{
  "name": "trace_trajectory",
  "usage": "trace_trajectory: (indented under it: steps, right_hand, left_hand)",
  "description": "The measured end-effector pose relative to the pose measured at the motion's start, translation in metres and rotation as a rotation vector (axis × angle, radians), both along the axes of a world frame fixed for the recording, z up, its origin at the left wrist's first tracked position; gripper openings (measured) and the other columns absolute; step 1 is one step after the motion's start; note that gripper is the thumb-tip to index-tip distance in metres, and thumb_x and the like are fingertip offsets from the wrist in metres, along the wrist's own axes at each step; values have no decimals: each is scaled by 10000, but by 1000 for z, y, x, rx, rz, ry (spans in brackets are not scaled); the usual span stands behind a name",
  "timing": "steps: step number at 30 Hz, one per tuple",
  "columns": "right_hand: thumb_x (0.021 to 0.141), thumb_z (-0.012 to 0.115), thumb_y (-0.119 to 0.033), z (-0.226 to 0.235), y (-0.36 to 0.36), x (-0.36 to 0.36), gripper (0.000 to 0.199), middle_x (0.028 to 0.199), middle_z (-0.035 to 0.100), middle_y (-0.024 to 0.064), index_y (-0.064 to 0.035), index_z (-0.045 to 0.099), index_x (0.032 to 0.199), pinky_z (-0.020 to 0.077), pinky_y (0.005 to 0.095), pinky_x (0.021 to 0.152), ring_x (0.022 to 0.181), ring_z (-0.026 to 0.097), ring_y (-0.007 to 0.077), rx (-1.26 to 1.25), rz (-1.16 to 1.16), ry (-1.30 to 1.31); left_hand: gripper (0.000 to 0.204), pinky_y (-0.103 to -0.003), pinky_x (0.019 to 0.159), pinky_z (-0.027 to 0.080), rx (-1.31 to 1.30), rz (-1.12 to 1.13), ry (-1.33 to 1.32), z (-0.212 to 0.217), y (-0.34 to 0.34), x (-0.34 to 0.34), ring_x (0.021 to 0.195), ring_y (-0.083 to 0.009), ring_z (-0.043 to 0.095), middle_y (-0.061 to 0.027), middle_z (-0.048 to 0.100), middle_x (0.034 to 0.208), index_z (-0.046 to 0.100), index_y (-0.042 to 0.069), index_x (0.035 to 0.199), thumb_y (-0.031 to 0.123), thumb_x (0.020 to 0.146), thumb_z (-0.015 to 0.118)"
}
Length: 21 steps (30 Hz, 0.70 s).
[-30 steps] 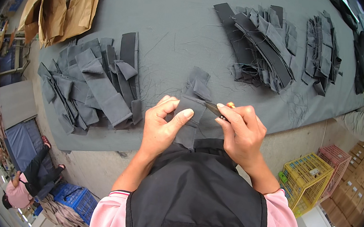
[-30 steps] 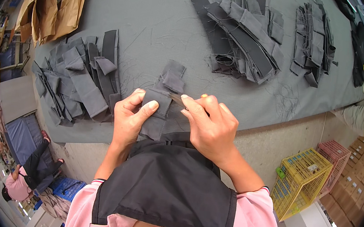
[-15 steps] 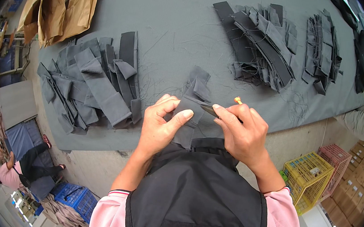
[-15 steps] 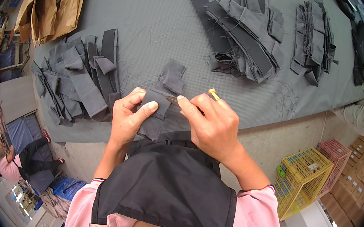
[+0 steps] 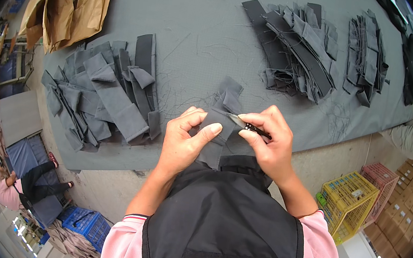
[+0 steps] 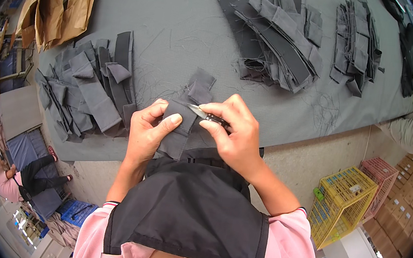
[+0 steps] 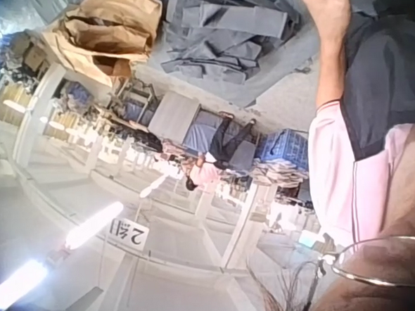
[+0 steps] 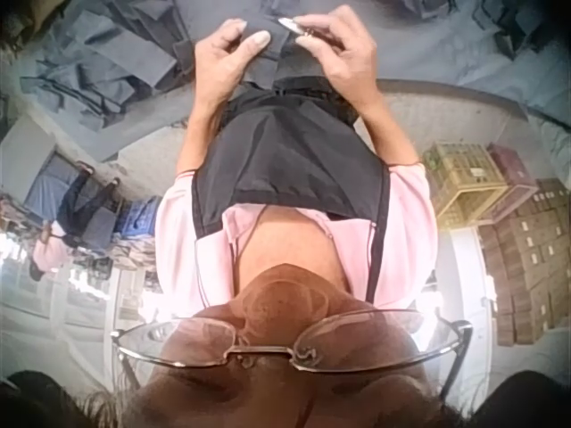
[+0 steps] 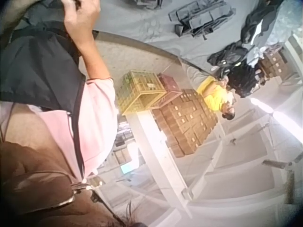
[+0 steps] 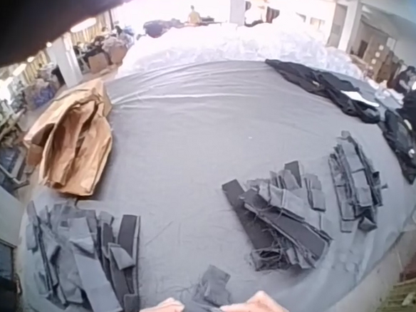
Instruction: The recorder uses a small hook or blade tool to inspect and trim threads or imperfections from pieces of dark grey fabric.
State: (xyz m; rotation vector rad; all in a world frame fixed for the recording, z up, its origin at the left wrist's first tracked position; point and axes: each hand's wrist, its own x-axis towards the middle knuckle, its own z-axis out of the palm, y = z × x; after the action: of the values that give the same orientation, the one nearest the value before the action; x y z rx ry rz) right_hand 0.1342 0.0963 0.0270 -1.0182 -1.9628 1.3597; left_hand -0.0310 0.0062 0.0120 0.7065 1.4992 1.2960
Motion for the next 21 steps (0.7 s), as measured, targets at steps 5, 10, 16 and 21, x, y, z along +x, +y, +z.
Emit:
trace_trajectory:
  steps: [5, 10, 16, 21]
  right_hand:
    - [712, 703, -5, 4, -4, 4, 246, 740, 510, 43, -45, 668, 952, 422, 266, 535, 563, 504, 141, 218, -68, -39]
    - [735, 683, 11, 5, 0, 1, 203, 757, 504, 45, -20, 651, 933, 432, 244, 564, 594, 523, 124, 303, 43, -133]
    - [785, 635, 46, 3, -1, -4, 181, 874, 488, 41, 23, 616, 963, 441, 224, 592, 660, 528, 83, -221, -91, 225]
    - [784, 649, 15, 6, -8, -5, 232, 897, 485, 38, 16, 593, 1009, 434, 197, 643, 754, 533, 79, -149, -22, 261]
  left_hand:
    - [177, -229, 646, 379, 18, 27, 19, 3, 3, 0, 738, -95, 467, -14, 584, 742, 674, -21, 902, 129, 811, 692]
    - [161, -210, 608, 348, -14, 57, 19, 5, 3, 0, 691, -64, 438, 23, 545, 707, 660, -19, 845, 141, 834, 675]
    - [225, -186, 581, 340, -77, 144, -257, 13, 15, -20, 628, -19, 407, 74, 492, 669, 603, 37, 706, 173, 882, 635]
    - [206, -195, 600, 414, -161, 150, -396, 16, 22, -24, 633, -34, 471, 43, 552, 705, 645, 13, 805, 207, 876, 645]
